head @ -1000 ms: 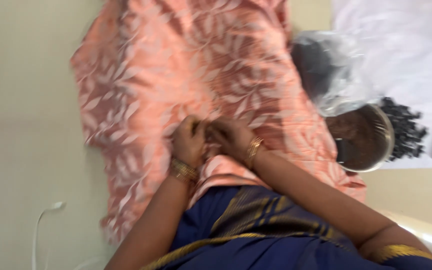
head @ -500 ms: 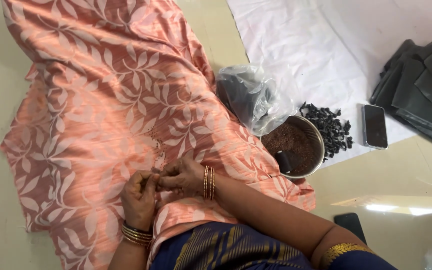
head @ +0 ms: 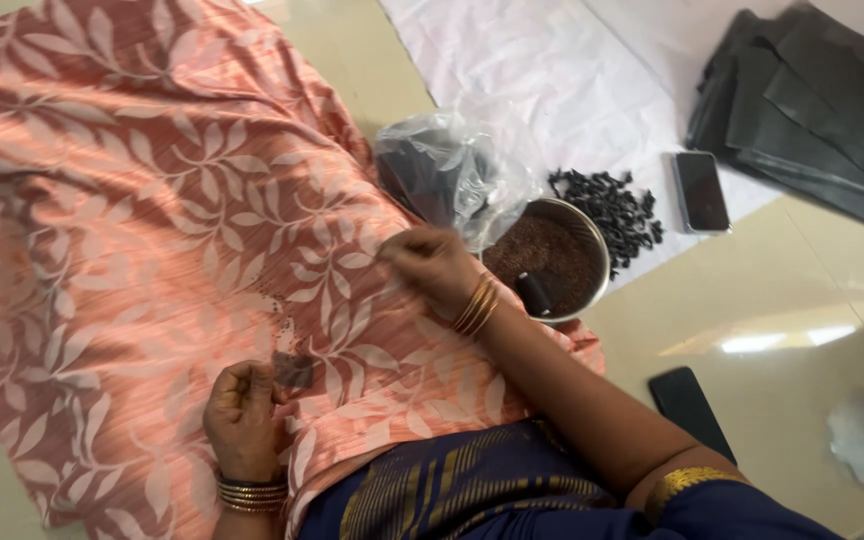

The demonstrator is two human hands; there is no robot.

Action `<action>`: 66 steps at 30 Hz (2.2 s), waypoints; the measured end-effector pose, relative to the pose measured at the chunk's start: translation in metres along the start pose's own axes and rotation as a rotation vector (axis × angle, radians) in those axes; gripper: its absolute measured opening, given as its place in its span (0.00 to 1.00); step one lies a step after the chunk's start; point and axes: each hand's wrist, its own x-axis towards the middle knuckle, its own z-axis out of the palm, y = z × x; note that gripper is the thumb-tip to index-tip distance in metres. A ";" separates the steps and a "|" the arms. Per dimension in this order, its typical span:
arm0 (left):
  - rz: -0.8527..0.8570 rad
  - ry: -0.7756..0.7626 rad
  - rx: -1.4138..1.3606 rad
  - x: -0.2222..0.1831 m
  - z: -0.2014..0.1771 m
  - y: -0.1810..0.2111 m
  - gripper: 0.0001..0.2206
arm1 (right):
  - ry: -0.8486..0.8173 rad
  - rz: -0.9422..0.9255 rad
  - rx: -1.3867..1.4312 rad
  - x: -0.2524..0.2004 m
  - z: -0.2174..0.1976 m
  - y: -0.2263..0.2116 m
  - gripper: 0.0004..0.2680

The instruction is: The person sorts small seeds or grains from a pile into a bowl while sitting on a cloth.

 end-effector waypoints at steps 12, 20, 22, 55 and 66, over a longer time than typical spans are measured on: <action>-0.123 -0.100 0.050 0.005 0.004 -0.001 0.11 | 0.760 -0.099 -0.012 -0.004 -0.195 -0.025 0.03; -0.190 -0.113 0.116 0.008 0.004 -0.005 0.12 | 0.845 -0.029 -0.187 0.021 -0.221 -0.023 0.05; -0.185 -0.111 0.130 0.009 0.004 -0.005 0.12 | 0.849 -0.012 -0.206 0.026 -0.226 -0.020 0.05; 0.029 0.123 -0.140 0.013 -0.013 -0.023 0.13 | 0.473 -0.241 -0.987 0.025 -0.109 -0.016 0.06; 0.037 0.224 -0.488 0.014 -0.020 0.000 0.26 | -0.473 -0.598 -1.206 0.009 0.145 0.033 0.18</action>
